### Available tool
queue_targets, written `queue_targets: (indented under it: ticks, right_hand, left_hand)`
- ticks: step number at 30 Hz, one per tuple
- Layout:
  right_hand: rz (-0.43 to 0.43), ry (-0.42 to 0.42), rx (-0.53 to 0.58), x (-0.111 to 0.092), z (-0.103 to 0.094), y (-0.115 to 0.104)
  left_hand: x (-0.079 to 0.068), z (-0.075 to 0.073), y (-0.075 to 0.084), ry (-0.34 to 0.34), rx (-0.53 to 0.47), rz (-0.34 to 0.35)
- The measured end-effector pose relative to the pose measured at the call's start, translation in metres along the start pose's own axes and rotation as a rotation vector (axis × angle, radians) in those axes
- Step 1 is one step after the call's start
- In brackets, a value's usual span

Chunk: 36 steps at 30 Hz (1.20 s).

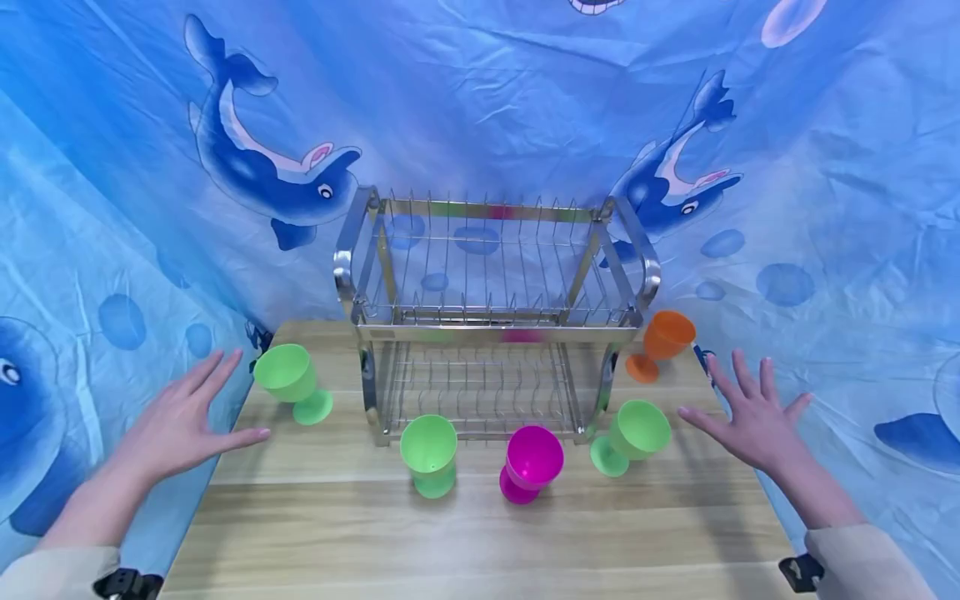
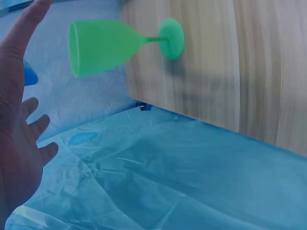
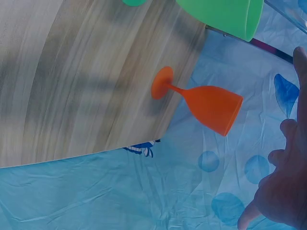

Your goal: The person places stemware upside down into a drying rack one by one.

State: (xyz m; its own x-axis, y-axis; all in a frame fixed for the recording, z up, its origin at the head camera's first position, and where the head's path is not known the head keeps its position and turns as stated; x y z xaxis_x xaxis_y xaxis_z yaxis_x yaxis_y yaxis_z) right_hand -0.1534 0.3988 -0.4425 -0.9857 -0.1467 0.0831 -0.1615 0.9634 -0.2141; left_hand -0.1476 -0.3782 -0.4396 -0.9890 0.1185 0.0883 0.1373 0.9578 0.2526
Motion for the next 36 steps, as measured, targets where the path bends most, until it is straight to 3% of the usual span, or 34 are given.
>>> queue_targets:
  ticks: [9,18,23,36]
  right_hand:
    - [-0.012,0.021,0.001,-0.005,-0.001,-0.002]
    - [-0.018,0.023,-0.009,-0.006,0.0,-0.004]
    - [-0.019,0.015,-0.016,-0.006,0.003,-0.009]
    - [-0.035,0.02,0.03,-0.005,0.013,-0.016]
  left_hand:
    - [0.029,-0.005,-0.001,-0.121,0.012,0.031]
    - [0.046,-0.005,0.004,-0.174,-0.05,0.036]
    - [0.051,0.005,0.005,-0.161,-0.124,0.02]
    - [0.056,0.049,-0.014,-0.045,-0.384,-0.147]
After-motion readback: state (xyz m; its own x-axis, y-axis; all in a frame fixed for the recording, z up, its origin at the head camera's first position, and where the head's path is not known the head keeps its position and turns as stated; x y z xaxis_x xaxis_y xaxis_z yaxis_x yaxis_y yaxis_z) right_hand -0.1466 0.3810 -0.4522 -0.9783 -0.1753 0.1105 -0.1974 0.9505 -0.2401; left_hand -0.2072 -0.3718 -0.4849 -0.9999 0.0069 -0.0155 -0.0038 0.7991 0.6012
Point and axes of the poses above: each hand's wrist, its own x-axis towards the middle knuckle, its own z-axis out of the palm, y = z × x, the point moved 3 cm from there along x, towards the middle knuckle, and after that the axes turned 4 degrees about -z, right-handed, at the moved point
